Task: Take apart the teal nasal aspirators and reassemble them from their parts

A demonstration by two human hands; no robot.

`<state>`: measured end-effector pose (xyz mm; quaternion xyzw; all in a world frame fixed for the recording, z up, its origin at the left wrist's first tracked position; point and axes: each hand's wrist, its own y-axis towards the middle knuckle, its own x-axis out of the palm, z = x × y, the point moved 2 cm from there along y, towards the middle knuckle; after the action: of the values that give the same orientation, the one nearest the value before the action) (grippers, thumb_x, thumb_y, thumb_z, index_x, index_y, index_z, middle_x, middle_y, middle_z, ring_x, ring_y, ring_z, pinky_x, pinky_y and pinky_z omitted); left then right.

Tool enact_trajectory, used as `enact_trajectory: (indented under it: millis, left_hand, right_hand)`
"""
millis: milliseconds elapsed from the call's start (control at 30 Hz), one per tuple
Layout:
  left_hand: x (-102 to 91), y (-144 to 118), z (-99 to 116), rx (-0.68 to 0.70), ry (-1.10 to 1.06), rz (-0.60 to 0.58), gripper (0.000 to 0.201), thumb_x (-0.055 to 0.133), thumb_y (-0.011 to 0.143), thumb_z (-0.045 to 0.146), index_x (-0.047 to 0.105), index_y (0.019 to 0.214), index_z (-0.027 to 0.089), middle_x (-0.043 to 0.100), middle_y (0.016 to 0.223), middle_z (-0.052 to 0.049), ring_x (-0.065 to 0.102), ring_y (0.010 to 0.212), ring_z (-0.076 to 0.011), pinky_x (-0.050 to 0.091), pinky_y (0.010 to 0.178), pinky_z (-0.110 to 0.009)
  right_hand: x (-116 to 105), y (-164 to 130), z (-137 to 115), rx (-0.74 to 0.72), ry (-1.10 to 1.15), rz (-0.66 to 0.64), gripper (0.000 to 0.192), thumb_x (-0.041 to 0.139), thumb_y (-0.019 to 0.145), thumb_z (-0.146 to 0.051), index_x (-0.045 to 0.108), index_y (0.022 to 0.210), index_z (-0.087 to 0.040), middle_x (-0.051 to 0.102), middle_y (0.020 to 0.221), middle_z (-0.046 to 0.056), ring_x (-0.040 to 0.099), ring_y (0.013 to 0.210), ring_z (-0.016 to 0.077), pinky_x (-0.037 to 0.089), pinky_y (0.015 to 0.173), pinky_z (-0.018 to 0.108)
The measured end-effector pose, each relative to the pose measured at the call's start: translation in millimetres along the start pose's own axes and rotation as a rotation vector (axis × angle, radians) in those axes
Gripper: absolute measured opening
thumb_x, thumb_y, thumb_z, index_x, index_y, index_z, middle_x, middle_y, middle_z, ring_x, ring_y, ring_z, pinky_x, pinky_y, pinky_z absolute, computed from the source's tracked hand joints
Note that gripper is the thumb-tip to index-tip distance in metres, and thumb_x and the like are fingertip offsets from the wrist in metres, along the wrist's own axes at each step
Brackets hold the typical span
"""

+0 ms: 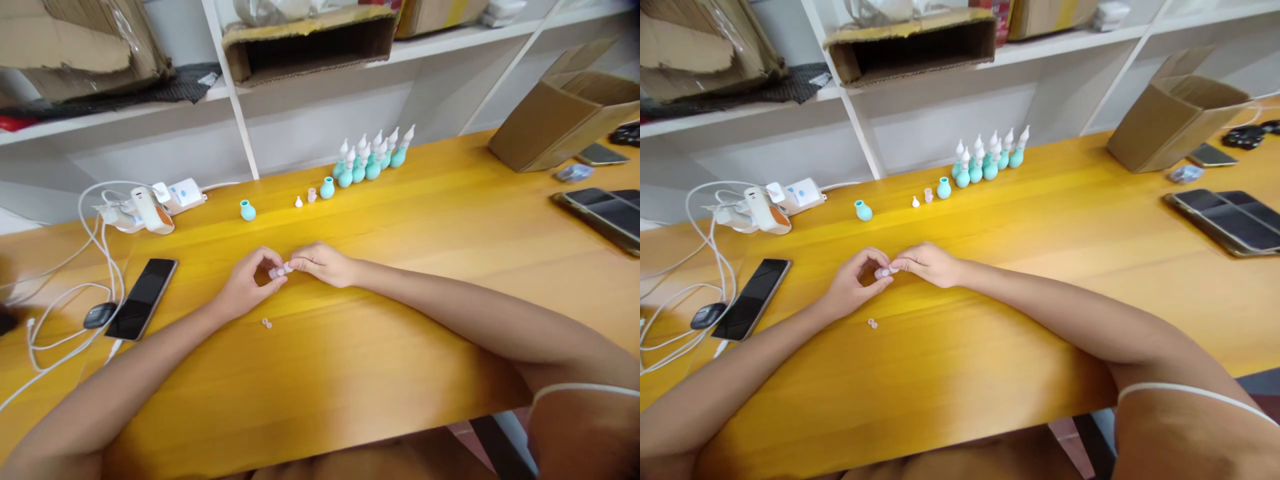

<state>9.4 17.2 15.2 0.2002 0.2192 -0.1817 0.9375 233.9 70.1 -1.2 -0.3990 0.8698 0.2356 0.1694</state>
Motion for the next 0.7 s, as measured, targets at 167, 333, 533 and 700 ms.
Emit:
enact_trajectory:
  millis: [167, 333, 533, 700]
  left_hand:
    - [-17.2, 5, -4, 0.037, 0.381, 0.021, 0.020, 0.069, 0.101, 0.024, 0.069, 0.121, 0.024, 0.064, 0.134, -0.010, 0.061, 0.133, -0.0293, 0.048, 0.122, -0.053]
    - [-45.3, 15, -31, -0.283, 0.694, 0.122, 0.061, 0.067, 0.097, 0.020, 0.067, 0.156, 0.036, 0.043, 0.162, -0.014, 0.049, 0.147, -0.0396, 0.037, 0.132, -0.067]
    - [-66.3, 50, -59, -0.344, 0.764, 0.136, 0.065, 0.065, 0.099, 0.027, 0.063, 0.163, 0.038, 0.046, 0.167, -0.015, 0.042, 0.157, -0.0457, 0.036, 0.132, -0.067]
    - [-75.5, 85, -62, -0.183, 0.675, 0.173, 0.053, 0.062, 0.100, 0.028, 0.071, 0.152, 0.028, 0.066, 0.151, -0.014, 0.051, 0.149, -0.0396, 0.035, 0.132, -0.064]
  right_hand:
    - [0, 1, 9, 0.142, 0.211, 0.086, 0.077, 0.047, 0.103, -0.089, 0.055, 0.075, -0.017, 0.037, 0.064, -0.005, 0.031, 0.059, 0.0085, 0.028, 0.059, 0.026]
    - [1, 4, 5, 0.162, 0.206, 0.054, 0.082, 0.045, 0.101, -0.092, 0.059, 0.077, -0.016, 0.038, 0.063, -0.004, 0.032, 0.062, 0.0091, 0.026, 0.060, 0.026]
    - [-3, 5, -3, 0.169, 0.216, 0.003, 0.076, 0.047, 0.105, -0.085, 0.060, 0.080, -0.015, 0.039, 0.064, -0.004, 0.033, 0.067, 0.0102, 0.025, 0.063, 0.027]
    - [-2, 4, -4, 0.161, 0.252, 0.019, 0.074, 0.051, 0.103, -0.085, 0.054, 0.074, -0.017, 0.038, 0.061, -0.005, 0.032, 0.064, 0.0093, 0.025, 0.062, 0.026]
